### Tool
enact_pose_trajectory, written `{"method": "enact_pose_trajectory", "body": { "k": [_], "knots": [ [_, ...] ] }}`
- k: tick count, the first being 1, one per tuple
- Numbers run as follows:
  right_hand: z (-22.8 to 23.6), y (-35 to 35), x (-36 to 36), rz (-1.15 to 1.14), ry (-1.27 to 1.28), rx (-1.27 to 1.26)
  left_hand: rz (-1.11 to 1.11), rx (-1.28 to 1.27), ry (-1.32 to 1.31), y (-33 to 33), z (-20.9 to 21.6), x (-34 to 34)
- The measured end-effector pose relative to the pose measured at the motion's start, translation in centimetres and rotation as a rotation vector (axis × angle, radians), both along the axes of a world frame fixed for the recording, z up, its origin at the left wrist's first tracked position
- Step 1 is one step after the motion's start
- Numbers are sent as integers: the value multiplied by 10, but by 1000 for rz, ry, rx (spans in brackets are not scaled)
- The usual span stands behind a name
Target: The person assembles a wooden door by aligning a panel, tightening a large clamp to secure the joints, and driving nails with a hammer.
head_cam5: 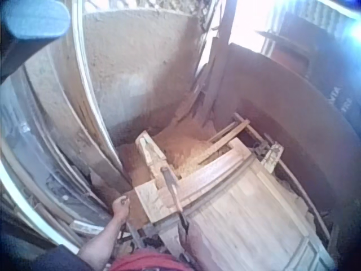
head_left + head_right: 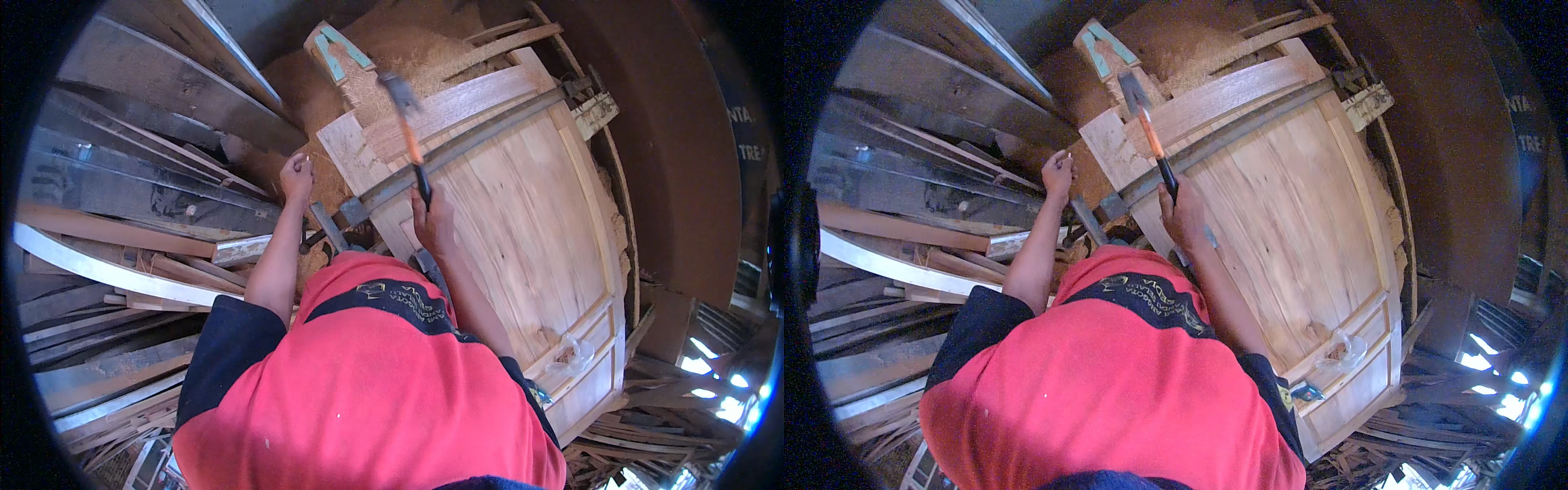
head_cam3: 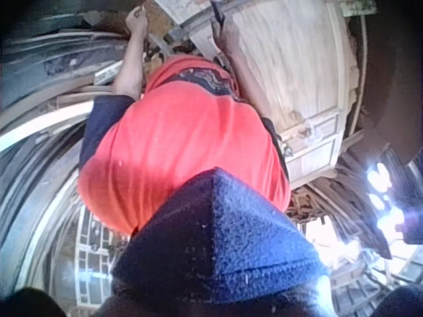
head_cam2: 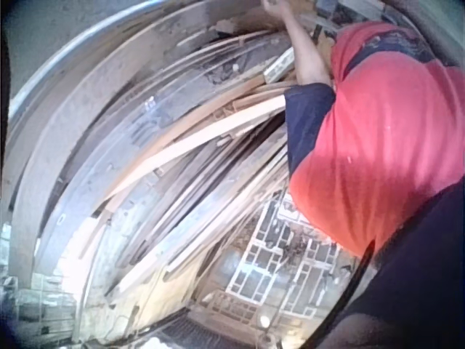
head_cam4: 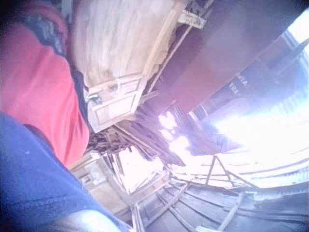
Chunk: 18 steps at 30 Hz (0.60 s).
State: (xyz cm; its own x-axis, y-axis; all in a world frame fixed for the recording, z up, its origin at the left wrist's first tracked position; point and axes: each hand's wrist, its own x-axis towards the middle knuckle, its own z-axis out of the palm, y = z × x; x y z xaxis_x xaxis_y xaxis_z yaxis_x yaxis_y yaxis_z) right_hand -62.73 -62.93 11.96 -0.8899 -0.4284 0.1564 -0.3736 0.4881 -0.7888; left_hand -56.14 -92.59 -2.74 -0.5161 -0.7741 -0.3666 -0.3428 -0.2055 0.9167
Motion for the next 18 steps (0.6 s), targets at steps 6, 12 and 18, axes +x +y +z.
{"method": "enact_pose_trajectory", "body": {
  "k": [6,12,18],
  "knots": [
    [-51,4,14,13,170,-112,36,116,-22,5,-12,2],
    [-44,10,1,89,-118,303,-44,-104,2,-1,-17,10],
    [-11,0,6,129,101,-211,-22,127,-11,-1,2,15]
  ]
}}
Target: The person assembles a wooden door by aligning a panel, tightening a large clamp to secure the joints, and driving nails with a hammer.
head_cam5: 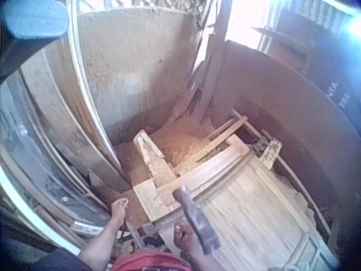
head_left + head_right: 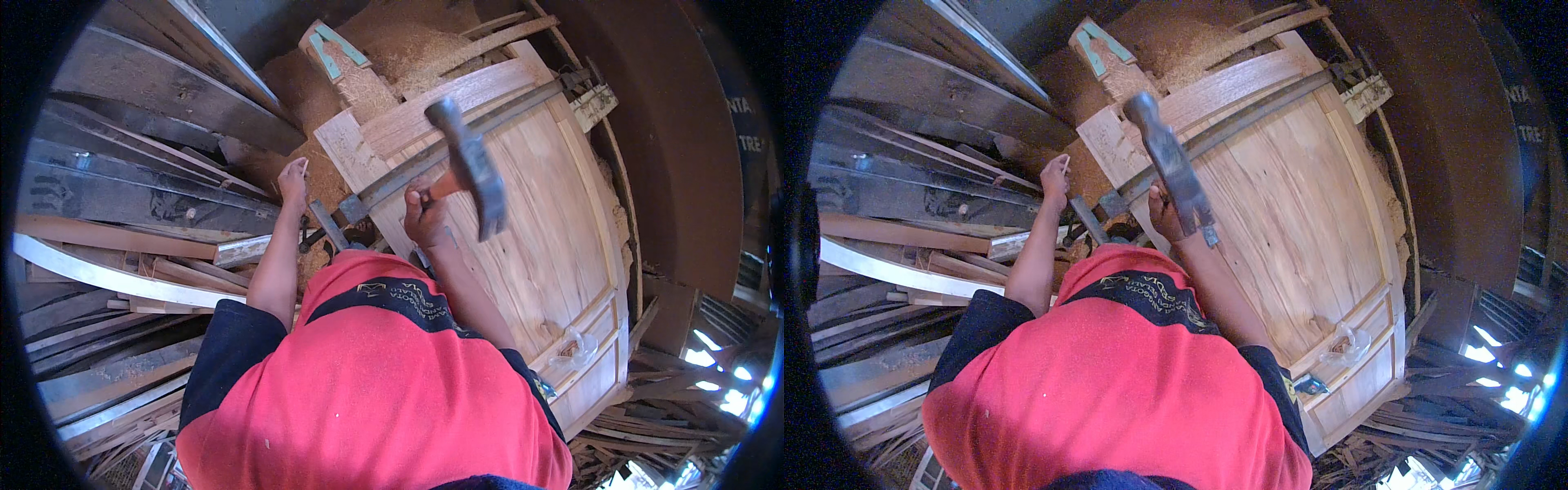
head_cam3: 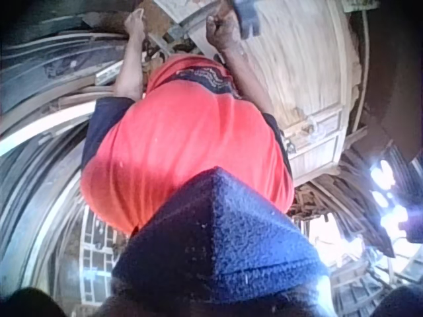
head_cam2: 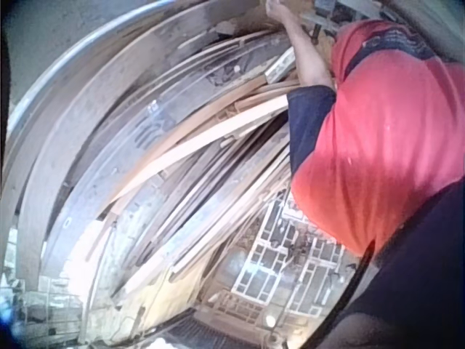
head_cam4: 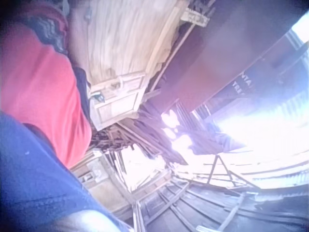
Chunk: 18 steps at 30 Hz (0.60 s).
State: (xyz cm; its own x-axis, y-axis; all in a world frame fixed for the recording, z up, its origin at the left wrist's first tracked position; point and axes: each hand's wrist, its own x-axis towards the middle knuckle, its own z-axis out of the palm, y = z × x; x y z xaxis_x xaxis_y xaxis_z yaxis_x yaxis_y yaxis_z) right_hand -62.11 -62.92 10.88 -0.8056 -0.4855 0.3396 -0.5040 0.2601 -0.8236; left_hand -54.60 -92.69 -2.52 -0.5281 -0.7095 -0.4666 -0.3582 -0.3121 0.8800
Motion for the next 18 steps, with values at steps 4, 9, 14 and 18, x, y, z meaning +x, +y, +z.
{"method": "enact_pose_trajectory", "body": {
  "k": [4,9,14,18],
  "knots": [
    [-75,21,4,-32,-291,564,-3,-10,15,8,10,-10],
    [-48,42,-7,-128,-268,497,7,-44,45,8,16,-24],
    [-19,104,-7,-404,-509,443,-144,2,236,39,24,-62],
    [-55,165,-16,-664,-437,350,-442,271,215,82,56,-130]
  ]
}}
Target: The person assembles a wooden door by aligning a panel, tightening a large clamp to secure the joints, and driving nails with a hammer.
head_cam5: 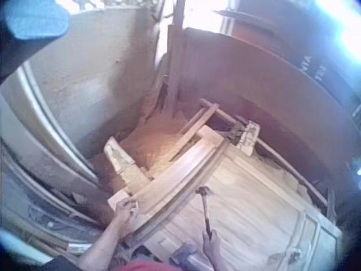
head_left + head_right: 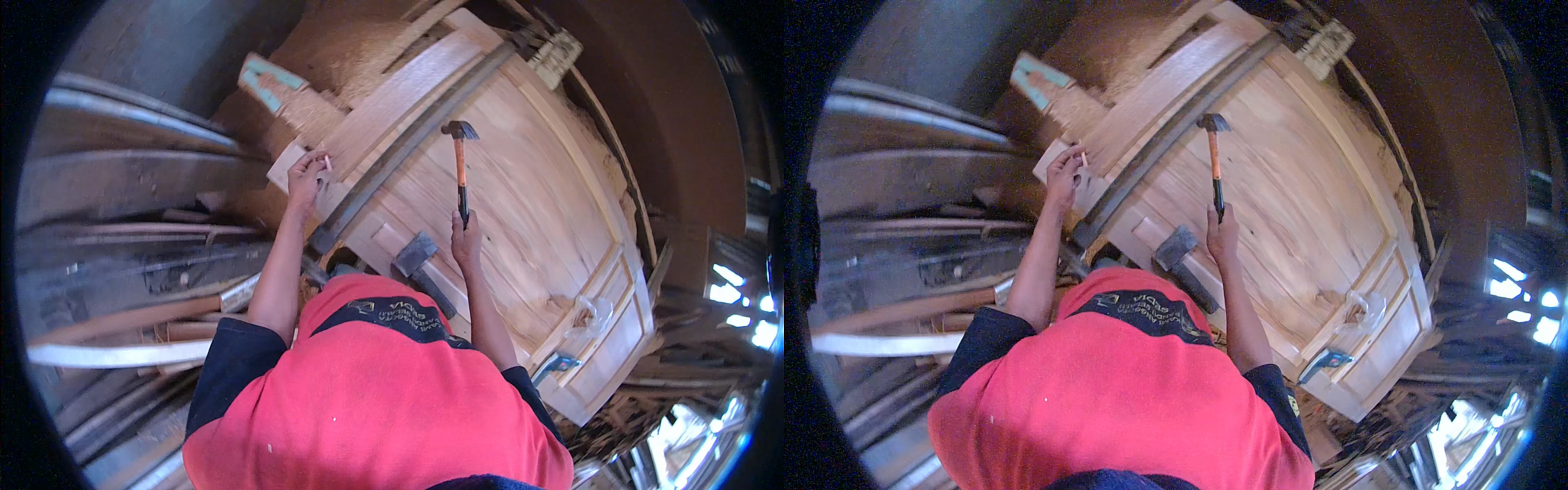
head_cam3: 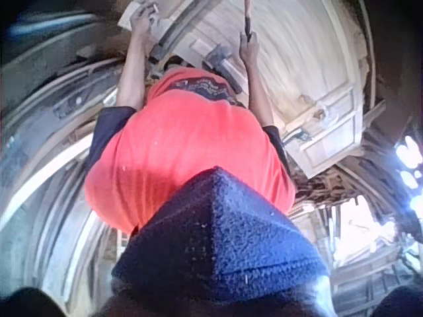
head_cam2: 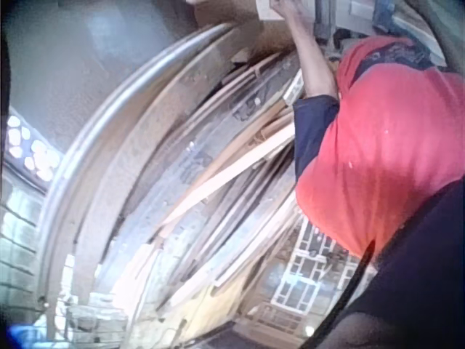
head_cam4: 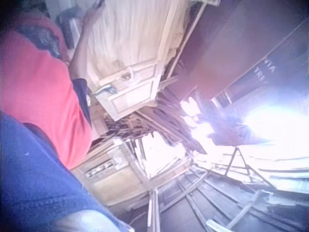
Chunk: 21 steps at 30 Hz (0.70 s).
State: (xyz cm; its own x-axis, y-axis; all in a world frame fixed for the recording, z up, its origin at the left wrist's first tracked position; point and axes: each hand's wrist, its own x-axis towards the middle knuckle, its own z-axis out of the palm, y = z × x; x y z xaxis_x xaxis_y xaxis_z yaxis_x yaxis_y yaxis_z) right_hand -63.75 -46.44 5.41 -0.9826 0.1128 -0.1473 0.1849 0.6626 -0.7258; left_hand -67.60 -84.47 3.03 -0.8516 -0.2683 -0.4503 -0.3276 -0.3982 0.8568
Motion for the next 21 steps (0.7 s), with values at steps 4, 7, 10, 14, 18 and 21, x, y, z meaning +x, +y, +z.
{"method": "enact_pose_trajectory", "body": {
  "k": [4,7,10,14,18,21],
  "knots": [
    [-36,42,-10,-203,-63,-47,-111,-194,186,70,2,-93],
    [-63,62,-17,-317,-41,-62,-164,-233,277,117,-16,-173],
    [-79,67,-25,-378,-30,-88,-214,-434,221,158,-34,-266],
    [-89,63,-24,-371,-23,-10,-163,-661,397,207,-46,-386],
    [-97,59,-18,-340,95,81,-155,-796,548,230,-92,-484],
    [-108,59,-8,-405,85,58,-199,-910,520,269,-88,-517]
  ]
}}
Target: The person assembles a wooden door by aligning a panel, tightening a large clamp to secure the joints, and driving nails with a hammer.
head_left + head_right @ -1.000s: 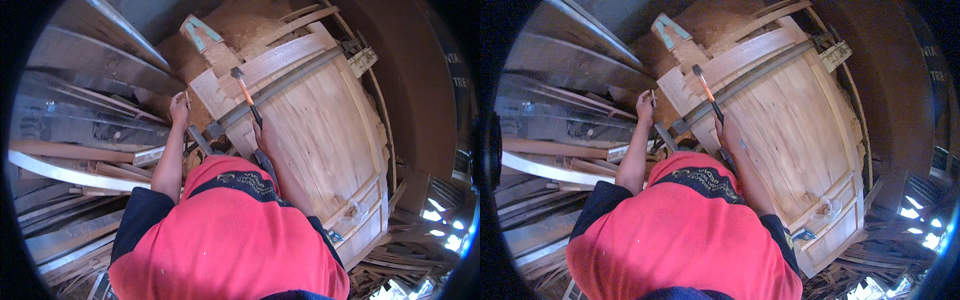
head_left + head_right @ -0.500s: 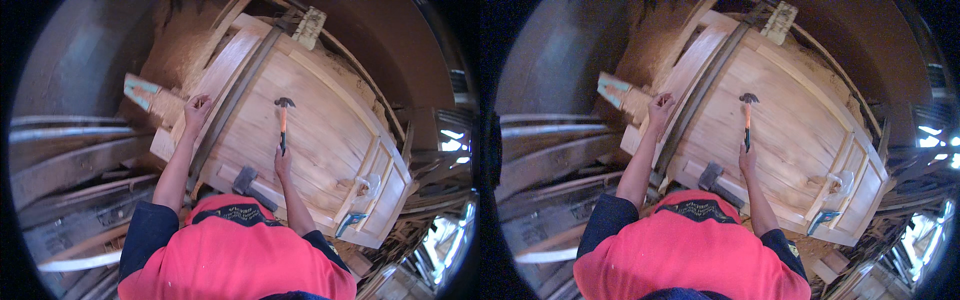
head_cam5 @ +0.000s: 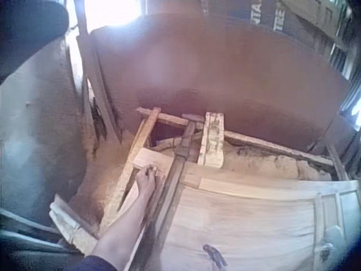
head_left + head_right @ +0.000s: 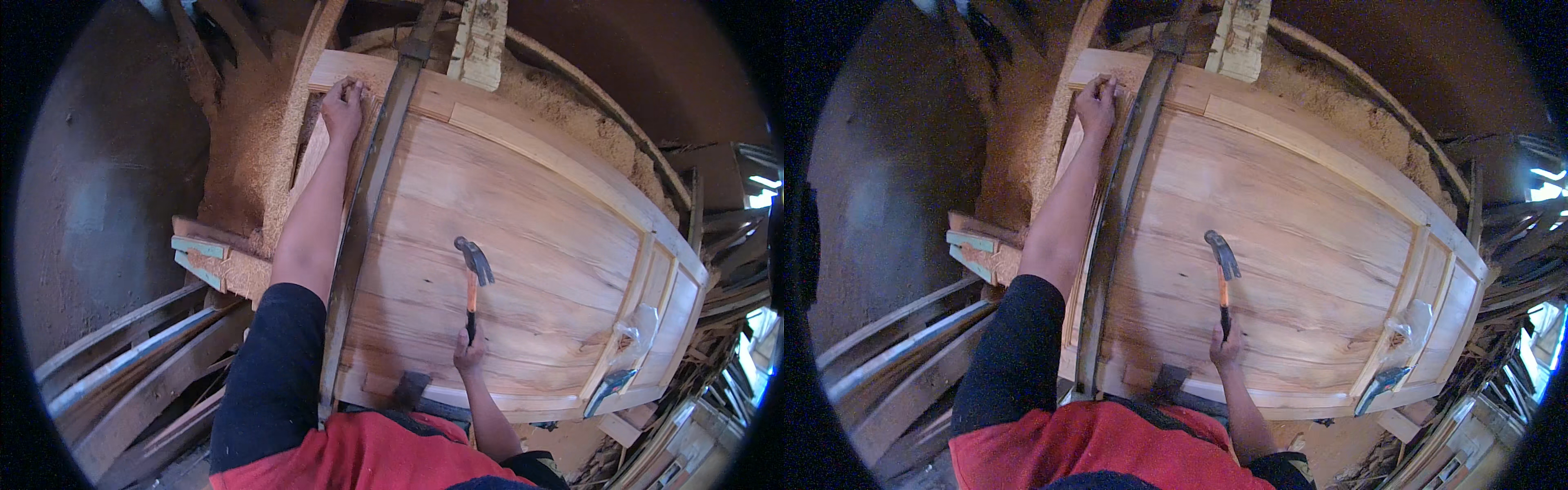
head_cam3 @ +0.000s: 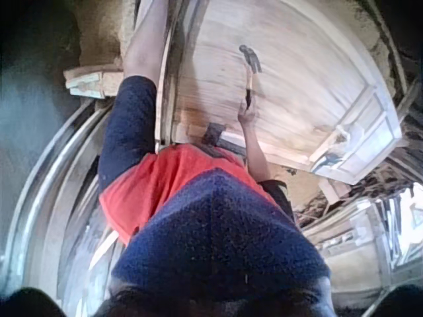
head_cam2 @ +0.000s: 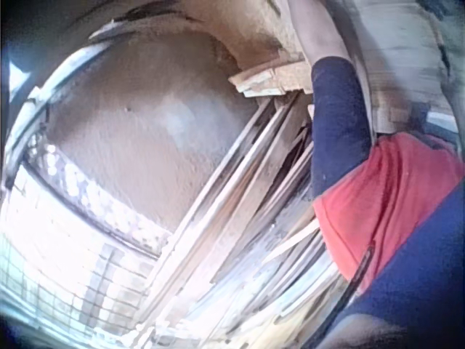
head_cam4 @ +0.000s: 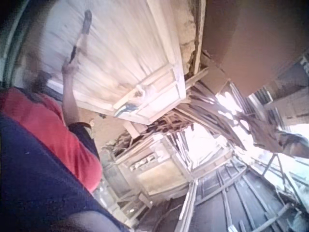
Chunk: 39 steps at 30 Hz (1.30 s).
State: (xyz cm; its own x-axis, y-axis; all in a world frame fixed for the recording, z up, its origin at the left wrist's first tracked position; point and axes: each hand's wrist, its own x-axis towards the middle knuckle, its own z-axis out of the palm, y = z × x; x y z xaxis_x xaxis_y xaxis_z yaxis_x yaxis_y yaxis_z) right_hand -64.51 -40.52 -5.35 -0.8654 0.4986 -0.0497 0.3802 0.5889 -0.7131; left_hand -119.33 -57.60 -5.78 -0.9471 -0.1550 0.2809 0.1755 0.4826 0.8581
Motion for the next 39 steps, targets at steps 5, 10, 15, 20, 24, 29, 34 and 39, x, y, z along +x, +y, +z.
{"method": "enact_pose_trajectory", "body": {
  "k": [5,10,15,20,24,29,34,39],
  "knots": [
    [11,2,-13,-48,-236,-37,50,-193,59,17,-9,-2],
    [20,-3,-87,-19,-201,-69,65,-209,121,12,-11,-2],
    [50,-14,-228,92,-20,-164,24,-189,95,13,-11,-5],
    [83,-18,-323,179,181,-212,44,-177,108,12,-14,-6],
    [98,-15,-355,213,263,-216,43,-198,57,13,-13,-4],
    [113,-17,-367,228,311,-188,46,-233,52,13,-15,-2],
    [103,-18,-369,254,311,-190,40,-243,64,17,-12,-1],
    [86,-14,-375,278,50,-154,22,-299,12,16,-11,-2]
  ]
}}
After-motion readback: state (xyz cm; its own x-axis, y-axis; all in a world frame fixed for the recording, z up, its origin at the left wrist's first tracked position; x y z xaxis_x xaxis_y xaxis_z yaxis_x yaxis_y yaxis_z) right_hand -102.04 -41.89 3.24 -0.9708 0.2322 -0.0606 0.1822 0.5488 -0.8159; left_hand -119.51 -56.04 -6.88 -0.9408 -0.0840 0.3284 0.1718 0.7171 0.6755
